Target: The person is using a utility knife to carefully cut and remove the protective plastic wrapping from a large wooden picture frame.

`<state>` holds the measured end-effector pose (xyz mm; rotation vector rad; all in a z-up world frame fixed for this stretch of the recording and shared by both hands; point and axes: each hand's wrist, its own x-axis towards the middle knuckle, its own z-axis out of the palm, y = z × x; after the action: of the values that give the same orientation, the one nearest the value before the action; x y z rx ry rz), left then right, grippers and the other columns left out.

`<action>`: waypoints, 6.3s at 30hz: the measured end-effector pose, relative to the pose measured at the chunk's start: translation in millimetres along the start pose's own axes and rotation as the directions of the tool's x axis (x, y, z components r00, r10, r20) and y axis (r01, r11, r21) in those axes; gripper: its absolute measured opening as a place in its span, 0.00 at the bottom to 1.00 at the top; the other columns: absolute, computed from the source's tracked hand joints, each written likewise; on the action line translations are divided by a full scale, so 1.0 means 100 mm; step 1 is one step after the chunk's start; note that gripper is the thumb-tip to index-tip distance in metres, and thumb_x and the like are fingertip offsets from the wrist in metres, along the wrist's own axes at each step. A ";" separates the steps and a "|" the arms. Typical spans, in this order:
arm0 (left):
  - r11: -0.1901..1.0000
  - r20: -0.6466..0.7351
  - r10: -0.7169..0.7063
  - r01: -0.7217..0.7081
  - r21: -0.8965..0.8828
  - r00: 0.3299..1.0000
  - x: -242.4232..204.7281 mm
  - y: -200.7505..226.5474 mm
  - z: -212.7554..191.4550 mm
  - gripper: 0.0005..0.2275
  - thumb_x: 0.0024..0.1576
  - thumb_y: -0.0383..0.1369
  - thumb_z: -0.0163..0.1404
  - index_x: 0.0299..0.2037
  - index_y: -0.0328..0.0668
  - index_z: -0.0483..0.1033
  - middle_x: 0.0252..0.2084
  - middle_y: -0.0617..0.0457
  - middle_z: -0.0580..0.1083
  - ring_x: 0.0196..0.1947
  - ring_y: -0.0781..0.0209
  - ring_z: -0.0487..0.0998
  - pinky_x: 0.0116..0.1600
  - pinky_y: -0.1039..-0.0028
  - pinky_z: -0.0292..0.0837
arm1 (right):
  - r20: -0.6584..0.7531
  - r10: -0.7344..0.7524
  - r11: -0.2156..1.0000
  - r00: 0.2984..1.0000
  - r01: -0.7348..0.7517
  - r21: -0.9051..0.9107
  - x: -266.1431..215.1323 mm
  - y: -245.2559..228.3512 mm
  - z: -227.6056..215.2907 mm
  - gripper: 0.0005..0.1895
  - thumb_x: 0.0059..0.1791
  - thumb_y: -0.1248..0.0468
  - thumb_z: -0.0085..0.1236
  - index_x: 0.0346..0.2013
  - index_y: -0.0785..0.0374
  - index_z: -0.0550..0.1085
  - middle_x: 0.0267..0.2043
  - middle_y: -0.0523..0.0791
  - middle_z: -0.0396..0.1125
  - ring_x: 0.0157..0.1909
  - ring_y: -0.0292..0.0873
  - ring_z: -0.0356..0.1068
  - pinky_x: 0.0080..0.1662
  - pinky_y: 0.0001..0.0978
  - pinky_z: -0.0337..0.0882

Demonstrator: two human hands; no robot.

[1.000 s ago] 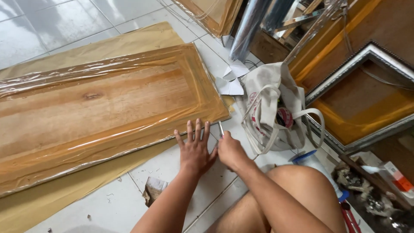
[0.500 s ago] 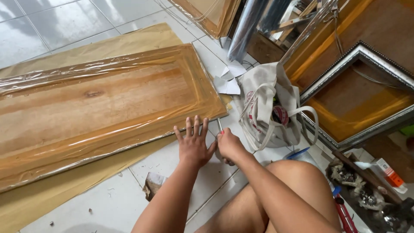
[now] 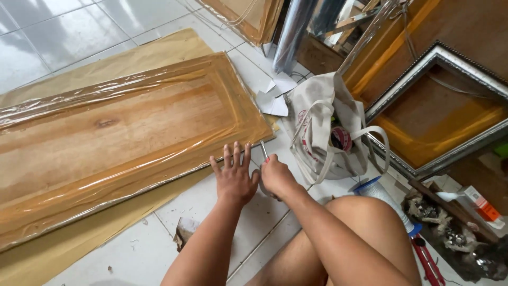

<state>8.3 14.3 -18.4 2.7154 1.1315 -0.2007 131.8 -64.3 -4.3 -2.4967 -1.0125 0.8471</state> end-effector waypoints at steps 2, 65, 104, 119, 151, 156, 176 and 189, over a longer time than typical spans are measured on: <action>1.000 0.004 -0.002 0.002 -0.004 1.000 0.00 0.00 0.03 0.38 0.67 0.52 0.34 0.88 0.59 0.37 0.88 0.48 0.45 0.88 0.39 0.39 0.80 0.25 0.32 | 0.031 0.015 0.999 0.999 -0.017 0.037 -0.08 -0.03 -0.08 0.22 0.64 0.55 0.33 0.61 0.70 0.67 0.45 0.66 0.77 0.38 0.64 0.83 0.38 0.57 0.84; 0.997 -0.095 0.023 -0.016 0.070 0.995 0.08 -0.03 0.11 0.37 0.68 0.53 0.38 0.88 0.56 0.42 0.89 0.50 0.45 0.85 0.38 0.46 0.77 0.21 0.40 | 0.302 0.213 0.538 0.929 -0.370 0.758 -0.12 -0.24 -0.22 0.28 0.65 0.50 0.35 0.68 0.68 0.68 0.31 0.40 0.53 0.21 0.31 0.56 0.19 0.20 0.59; 0.997 -0.007 0.008 -0.008 0.081 1.000 0.02 0.00 -0.01 0.35 0.70 0.44 0.34 0.88 0.56 0.38 0.89 0.49 0.42 0.86 0.38 0.43 0.79 0.23 0.40 | 0.203 0.186 0.792 0.961 -0.269 0.548 -0.14 -0.26 -0.06 0.22 0.63 0.50 0.35 0.52 0.65 0.69 0.28 0.37 0.59 0.15 0.32 0.59 0.20 0.26 0.63; 0.998 0.041 0.013 -0.016 0.066 0.999 -0.03 0.03 -0.21 0.35 0.70 0.44 0.36 0.89 0.54 0.39 0.90 0.49 0.42 0.86 0.38 0.43 0.80 0.26 0.41 | 0.517 0.074 0.127 0.853 -0.523 0.843 0.02 -0.05 -0.22 0.24 0.65 0.38 0.35 0.35 0.48 0.64 0.23 0.29 0.43 0.18 0.26 0.45 0.21 0.20 0.47; 0.998 0.056 0.066 -0.066 -0.003 0.996 -0.13 -0.24 -0.19 0.39 0.67 0.50 0.41 0.88 0.47 0.41 0.90 0.49 0.43 0.88 0.44 0.41 0.84 0.37 0.39 | 0.056 0.054 0.978 0.997 -0.064 0.196 -0.14 -0.07 -0.18 0.27 0.61 0.51 0.42 0.68 0.60 0.76 0.32 0.52 0.78 0.19 0.45 0.75 0.19 0.37 0.78; 0.997 0.105 0.077 -0.077 -0.005 0.992 -0.14 -0.31 -0.21 0.40 0.68 0.49 0.42 0.88 0.51 0.39 0.90 0.53 0.42 0.88 0.47 0.39 0.85 0.41 0.37 | 0.076 0.067 0.981 0.995 -0.080 0.178 -0.47 -0.33 -0.40 0.29 0.61 0.53 0.40 0.70 0.66 0.74 0.32 0.54 0.77 0.19 0.45 0.73 0.21 0.35 0.76; 0.993 0.173 0.088 -0.073 -0.088 0.981 -0.17 -0.34 -0.34 0.40 0.68 0.45 0.49 0.88 0.51 0.40 0.91 0.53 0.40 0.89 0.46 0.38 0.85 0.38 0.37 | 0.083 -0.087 0.988 0.993 0.096 -0.123 -0.26 -0.30 -0.41 0.27 0.62 0.54 0.37 0.68 0.62 0.76 0.61 0.62 0.78 0.65 0.66 0.77 0.66 0.62 0.77; 0.996 0.153 0.080 -0.072 -0.057 0.985 -0.06 -0.29 -0.14 0.45 0.61 0.44 0.51 0.88 0.50 0.42 0.91 0.53 0.40 0.89 0.45 0.38 0.85 0.37 0.36 | 0.095 0.014 0.990 0.995 -0.027 0.137 0.03 0.01 0.03 0.28 0.63 0.49 0.37 0.68 0.60 0.75 0.36 0.60 0.77 0.22 0.54 0.77 0.18 0.44 0.76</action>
<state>-16.0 34.1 -7.0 2.6397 0.9754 -0.3590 132.4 -63.1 -8.3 -2.3744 -0.9261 1.0138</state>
